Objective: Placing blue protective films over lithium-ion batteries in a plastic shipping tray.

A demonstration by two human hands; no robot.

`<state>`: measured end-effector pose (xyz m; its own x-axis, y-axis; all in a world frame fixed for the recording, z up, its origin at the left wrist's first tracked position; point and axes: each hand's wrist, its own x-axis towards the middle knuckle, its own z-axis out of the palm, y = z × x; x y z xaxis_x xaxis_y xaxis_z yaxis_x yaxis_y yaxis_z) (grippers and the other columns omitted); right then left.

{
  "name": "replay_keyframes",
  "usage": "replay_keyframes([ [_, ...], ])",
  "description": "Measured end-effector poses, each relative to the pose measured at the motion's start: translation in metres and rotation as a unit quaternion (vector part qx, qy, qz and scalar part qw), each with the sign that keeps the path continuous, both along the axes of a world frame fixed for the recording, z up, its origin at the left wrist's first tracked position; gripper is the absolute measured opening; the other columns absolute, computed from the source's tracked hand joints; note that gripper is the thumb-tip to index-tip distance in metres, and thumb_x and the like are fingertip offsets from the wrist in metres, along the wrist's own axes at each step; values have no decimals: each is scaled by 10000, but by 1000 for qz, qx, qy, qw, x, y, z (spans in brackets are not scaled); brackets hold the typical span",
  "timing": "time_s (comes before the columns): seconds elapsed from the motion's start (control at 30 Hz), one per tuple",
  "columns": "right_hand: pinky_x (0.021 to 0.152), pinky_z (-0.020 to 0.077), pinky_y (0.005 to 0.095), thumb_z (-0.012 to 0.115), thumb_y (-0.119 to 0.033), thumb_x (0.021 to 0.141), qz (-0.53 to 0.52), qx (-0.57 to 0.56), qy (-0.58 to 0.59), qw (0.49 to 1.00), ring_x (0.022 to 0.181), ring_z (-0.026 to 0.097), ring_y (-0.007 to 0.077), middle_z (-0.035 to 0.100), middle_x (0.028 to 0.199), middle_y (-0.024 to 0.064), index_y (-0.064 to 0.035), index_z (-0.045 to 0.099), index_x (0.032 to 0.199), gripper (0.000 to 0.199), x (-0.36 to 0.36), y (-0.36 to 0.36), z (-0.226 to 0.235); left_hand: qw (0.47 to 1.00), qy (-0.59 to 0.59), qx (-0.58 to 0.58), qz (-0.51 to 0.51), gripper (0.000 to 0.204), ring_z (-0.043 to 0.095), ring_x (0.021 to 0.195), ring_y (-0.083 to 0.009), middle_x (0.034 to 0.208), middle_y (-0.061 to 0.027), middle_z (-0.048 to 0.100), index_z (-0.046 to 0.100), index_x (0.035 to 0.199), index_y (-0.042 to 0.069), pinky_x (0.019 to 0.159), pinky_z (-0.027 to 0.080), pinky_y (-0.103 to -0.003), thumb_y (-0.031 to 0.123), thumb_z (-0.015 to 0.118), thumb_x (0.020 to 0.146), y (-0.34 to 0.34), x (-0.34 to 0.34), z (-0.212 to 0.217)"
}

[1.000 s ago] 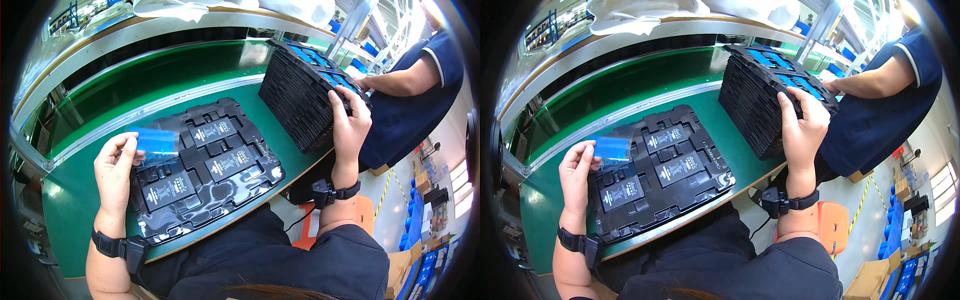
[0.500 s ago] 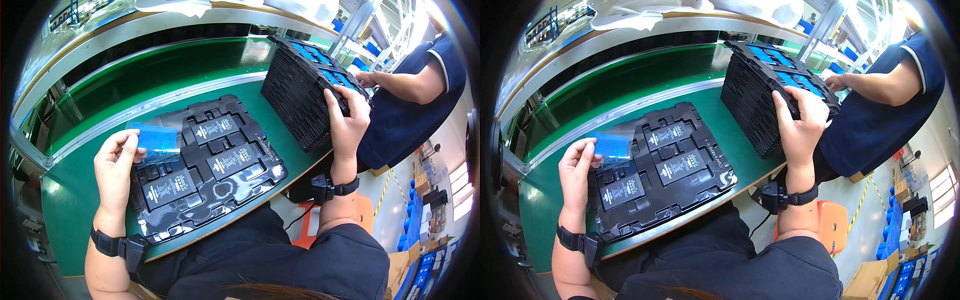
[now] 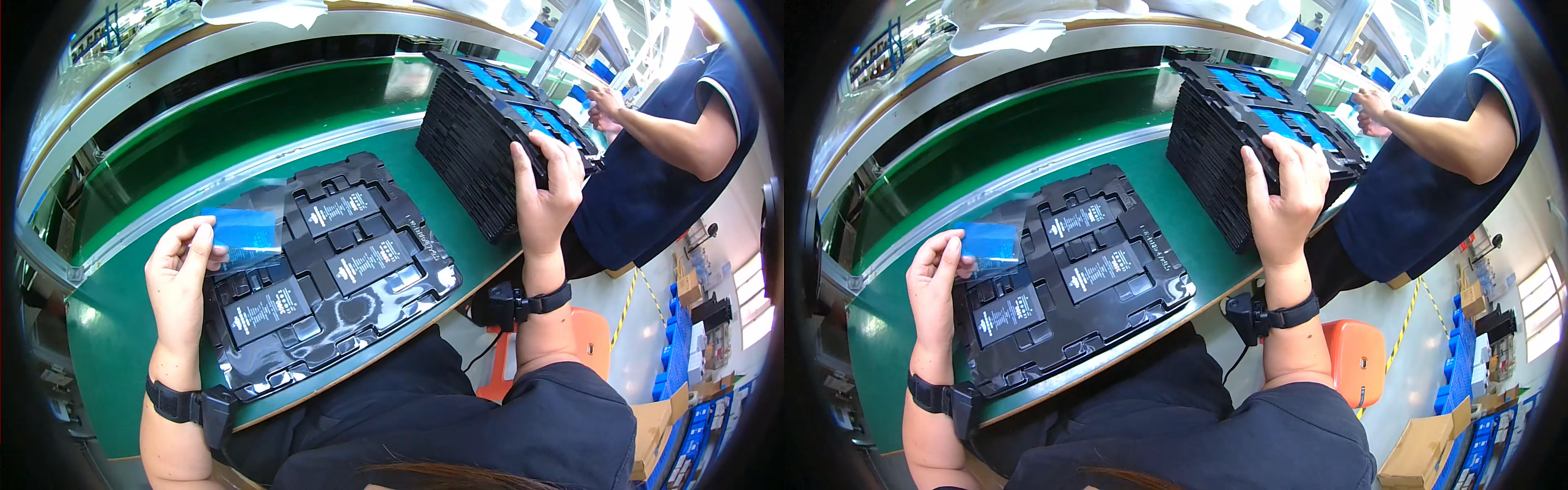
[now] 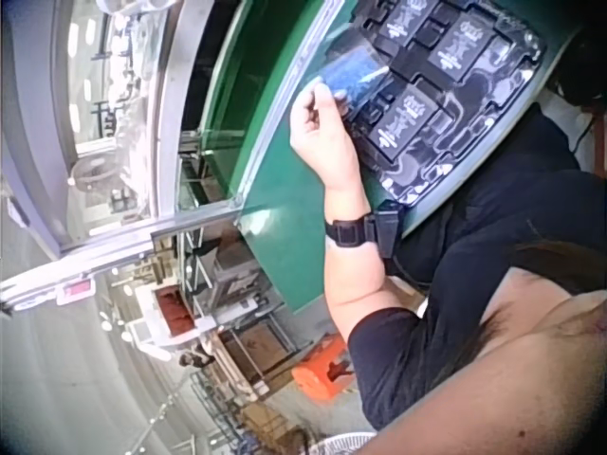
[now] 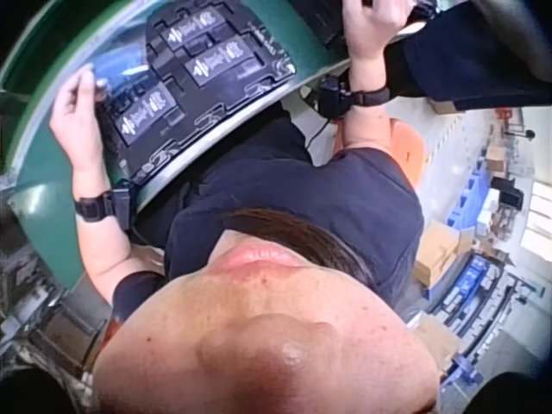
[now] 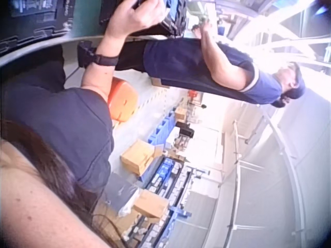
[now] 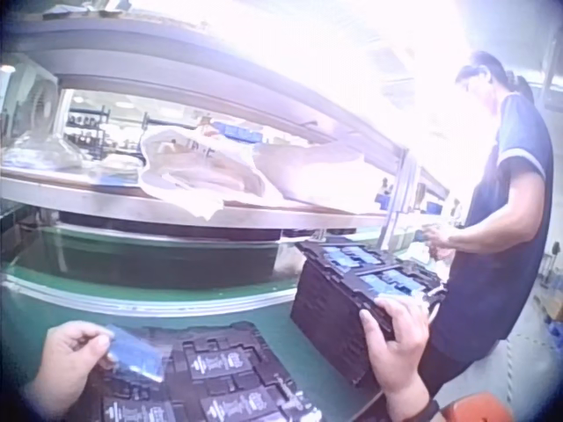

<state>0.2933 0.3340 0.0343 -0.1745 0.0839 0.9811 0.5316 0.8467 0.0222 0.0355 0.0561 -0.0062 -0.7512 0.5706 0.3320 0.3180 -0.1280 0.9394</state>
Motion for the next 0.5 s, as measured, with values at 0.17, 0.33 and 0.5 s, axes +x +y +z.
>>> replay_keyframes([
  [0.17,839,420,406,716,-140,735,42,-86,67,993,787,577,274,619,849,110,-23,621,876,206,4,8,7,1000,1,-3,1,195,580,689,-81,782,-28,615,620,1001,9,633,444,-204,166,577,894,-2,0,-1],
  [0.33,803,401,351,721,-164,729,-12,-55,33,998,797,568,262,614,836,107,-18,623,873,227,8,8,1,1000,0,0,-1,192,579,685,-81,782,-29,615,620,999,9,633,443,-204,164,574,895,-2,1,0],
  [0.5,796,393,340,736,-172,709,-26,-36,18,999,810,567,251,616,833,95,-26,629,873,244,6,1,1,1000,-1,-4,6,189,579,685,-79,794,-22,614,622,1000,11,631,441,-202,161,572,896,-2,0,0],
])
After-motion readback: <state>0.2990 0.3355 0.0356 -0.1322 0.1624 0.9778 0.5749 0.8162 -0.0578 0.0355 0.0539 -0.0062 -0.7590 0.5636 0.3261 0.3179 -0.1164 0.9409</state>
